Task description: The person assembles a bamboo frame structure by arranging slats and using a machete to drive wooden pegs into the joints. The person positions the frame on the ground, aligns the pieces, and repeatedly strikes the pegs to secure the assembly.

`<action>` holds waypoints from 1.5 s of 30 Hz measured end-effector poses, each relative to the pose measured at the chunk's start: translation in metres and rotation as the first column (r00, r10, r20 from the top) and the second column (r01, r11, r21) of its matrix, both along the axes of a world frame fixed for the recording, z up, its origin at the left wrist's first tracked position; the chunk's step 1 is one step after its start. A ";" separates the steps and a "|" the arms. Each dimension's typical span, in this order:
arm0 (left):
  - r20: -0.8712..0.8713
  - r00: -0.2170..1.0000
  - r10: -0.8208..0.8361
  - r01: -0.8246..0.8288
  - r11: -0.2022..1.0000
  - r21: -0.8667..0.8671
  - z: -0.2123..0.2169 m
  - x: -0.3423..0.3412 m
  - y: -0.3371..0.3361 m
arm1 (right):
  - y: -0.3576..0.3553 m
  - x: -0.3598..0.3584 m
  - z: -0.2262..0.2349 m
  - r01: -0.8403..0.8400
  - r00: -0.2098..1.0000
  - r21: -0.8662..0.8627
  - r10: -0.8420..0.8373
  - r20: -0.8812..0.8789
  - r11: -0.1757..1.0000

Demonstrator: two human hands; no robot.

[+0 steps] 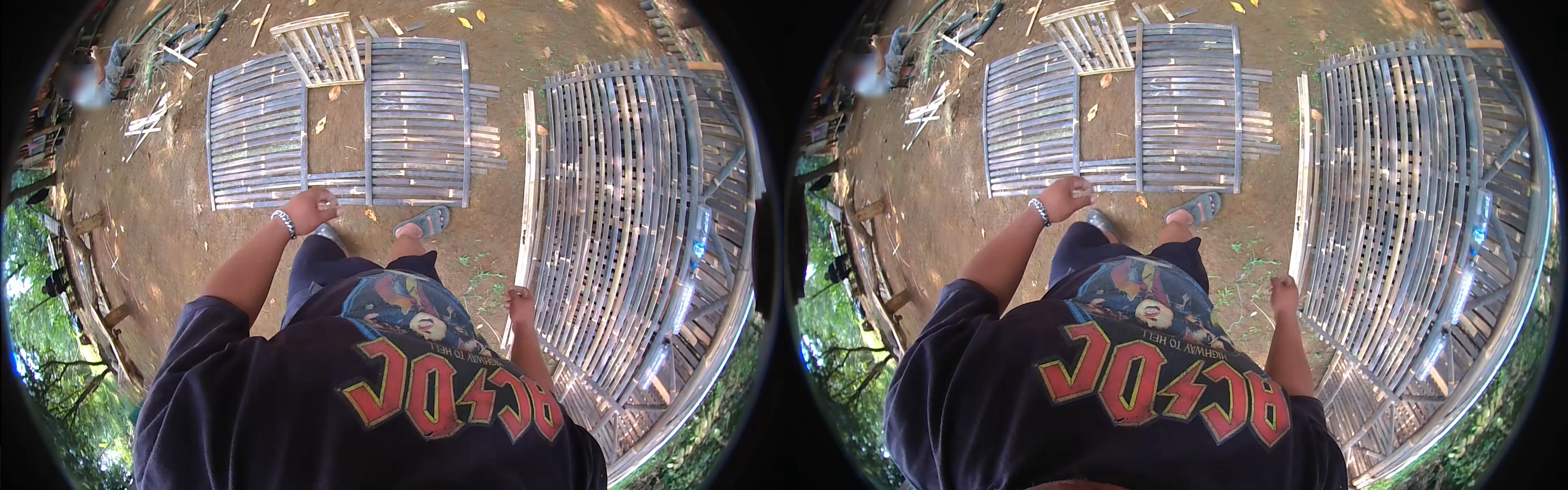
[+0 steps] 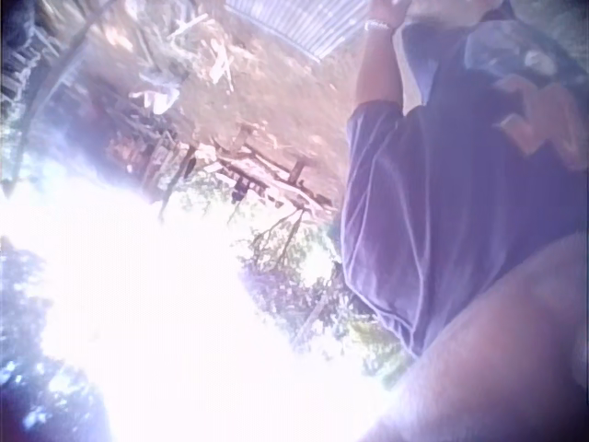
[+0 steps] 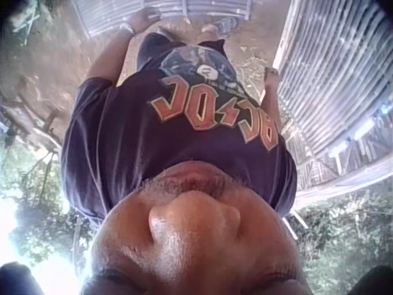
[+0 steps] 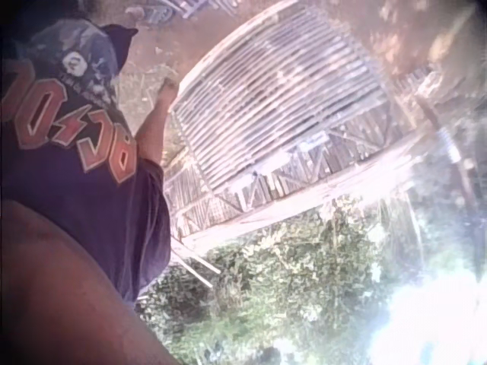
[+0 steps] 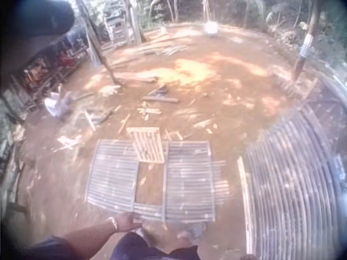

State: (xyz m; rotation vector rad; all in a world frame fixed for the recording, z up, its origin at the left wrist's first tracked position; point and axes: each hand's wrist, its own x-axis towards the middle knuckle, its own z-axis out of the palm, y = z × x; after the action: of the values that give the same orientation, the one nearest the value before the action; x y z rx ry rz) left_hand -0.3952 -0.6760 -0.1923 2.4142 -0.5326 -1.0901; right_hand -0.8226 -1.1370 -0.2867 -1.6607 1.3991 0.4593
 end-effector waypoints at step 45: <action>0.096 0.638 0.764 -0.770 0.637 0.037 -0.120 0.477 0.088 | -0.061 0.652 0.138 -0.475 0.870 -0.163 0.490 0.061 0.865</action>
State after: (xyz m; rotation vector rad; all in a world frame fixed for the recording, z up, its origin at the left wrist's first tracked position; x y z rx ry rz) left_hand 0.0822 -0.5876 -0.3126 2.3395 0.5320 -0.6284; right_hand -0.1704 -1.1979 -0.1489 -2.1326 0.9465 0.5562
